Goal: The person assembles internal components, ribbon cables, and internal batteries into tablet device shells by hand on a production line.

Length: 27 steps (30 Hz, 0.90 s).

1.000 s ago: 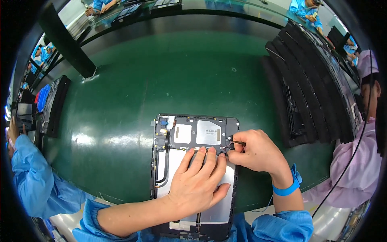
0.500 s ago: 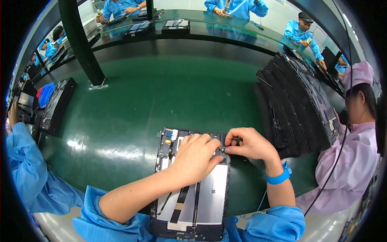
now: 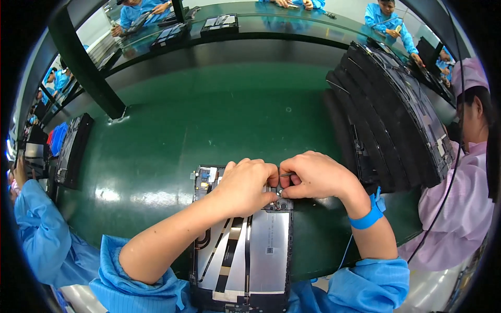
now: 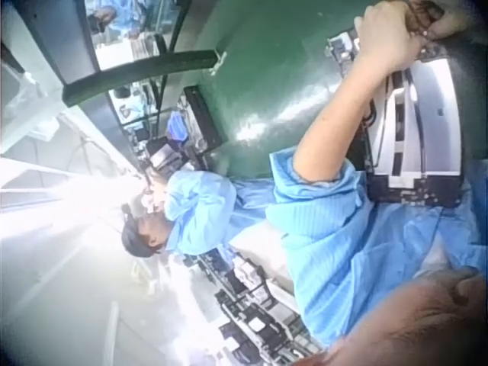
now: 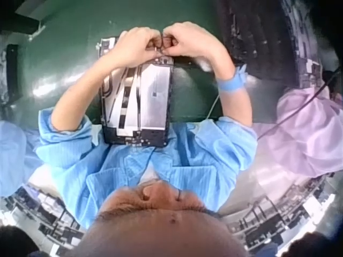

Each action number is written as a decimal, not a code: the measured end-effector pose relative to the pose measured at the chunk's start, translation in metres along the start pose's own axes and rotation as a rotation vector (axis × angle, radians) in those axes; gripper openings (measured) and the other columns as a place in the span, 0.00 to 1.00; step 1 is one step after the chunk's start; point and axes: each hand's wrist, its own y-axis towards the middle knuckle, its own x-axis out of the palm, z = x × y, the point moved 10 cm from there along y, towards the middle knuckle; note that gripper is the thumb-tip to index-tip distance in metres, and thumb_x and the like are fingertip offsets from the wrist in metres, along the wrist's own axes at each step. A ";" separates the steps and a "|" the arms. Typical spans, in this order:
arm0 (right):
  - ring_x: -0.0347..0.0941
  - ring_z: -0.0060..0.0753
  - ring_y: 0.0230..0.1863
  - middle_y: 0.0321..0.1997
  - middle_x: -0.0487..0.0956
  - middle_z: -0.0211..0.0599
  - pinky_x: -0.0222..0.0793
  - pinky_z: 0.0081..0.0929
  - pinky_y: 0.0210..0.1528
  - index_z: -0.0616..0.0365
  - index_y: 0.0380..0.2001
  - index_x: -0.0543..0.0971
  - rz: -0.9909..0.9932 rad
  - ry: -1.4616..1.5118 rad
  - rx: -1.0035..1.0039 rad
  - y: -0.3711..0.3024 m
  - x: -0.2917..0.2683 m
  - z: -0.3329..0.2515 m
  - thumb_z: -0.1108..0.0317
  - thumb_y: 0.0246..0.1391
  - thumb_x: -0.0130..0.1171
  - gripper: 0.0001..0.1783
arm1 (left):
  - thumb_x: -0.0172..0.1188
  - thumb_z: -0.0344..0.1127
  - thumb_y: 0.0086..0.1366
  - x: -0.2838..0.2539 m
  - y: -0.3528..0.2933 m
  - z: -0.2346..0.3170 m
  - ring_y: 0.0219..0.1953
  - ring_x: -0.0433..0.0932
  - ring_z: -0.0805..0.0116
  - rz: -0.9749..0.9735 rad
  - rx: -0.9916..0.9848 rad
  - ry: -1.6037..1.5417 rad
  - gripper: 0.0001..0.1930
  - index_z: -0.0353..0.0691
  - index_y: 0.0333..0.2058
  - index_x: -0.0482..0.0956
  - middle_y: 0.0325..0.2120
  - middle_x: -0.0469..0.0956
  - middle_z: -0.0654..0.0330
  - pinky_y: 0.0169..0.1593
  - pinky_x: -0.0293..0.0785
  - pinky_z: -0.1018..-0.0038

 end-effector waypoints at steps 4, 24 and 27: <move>0.67 0.32 0.18 0.13 0.70 0.34 0.60 0.27 0.20 0.58 0.18 0.72 0.057 -0.027 -0.106 0.005 -0.001 -0.005 0.64 0.28 0.58 0.11 | 0.58 0.36 0.42 0.003 0.003 -0.005 0.35 0.68 0.61 -0.045 -0.017 -0.053 0.11 0.41 0.25 0.71 0.26 0.71 0.59 0.39 0.59 0.65; 0.67 0.37 0.19 0.15 0.70 0.36 0.60 0.28 0.21 0.59 0.17 0.69 0.013 0.025 -0.042 0.008 0.006 -0.004 0.66 0.26 0.57 0.11 | 0.54 0.37 0.45 -0.011 -0.022 -0.007 0.34 0.64 0.62 0.298 -0.032 -0.077 0.10 0.40 0.27 0.69 0.27 0.67 0.58 0.36 0.55 0.66; 0.70 0.37 0.30 0.22 0.73 0.35 0.65 0.31 0.29 0.55 0.20 0.71 -0.069 -0.054 0.044 0.006 0.007 -0.005 0.67 0.26 0.56 0.10 | 0.52 0.36 0.48 -0.021 -0.042 0.007 0.34 0.64 0.62 0.378 0.195 0.046 0.10 0.40 0.29 0.69 0.29 0.67 0.59 0.35 0.57 0.65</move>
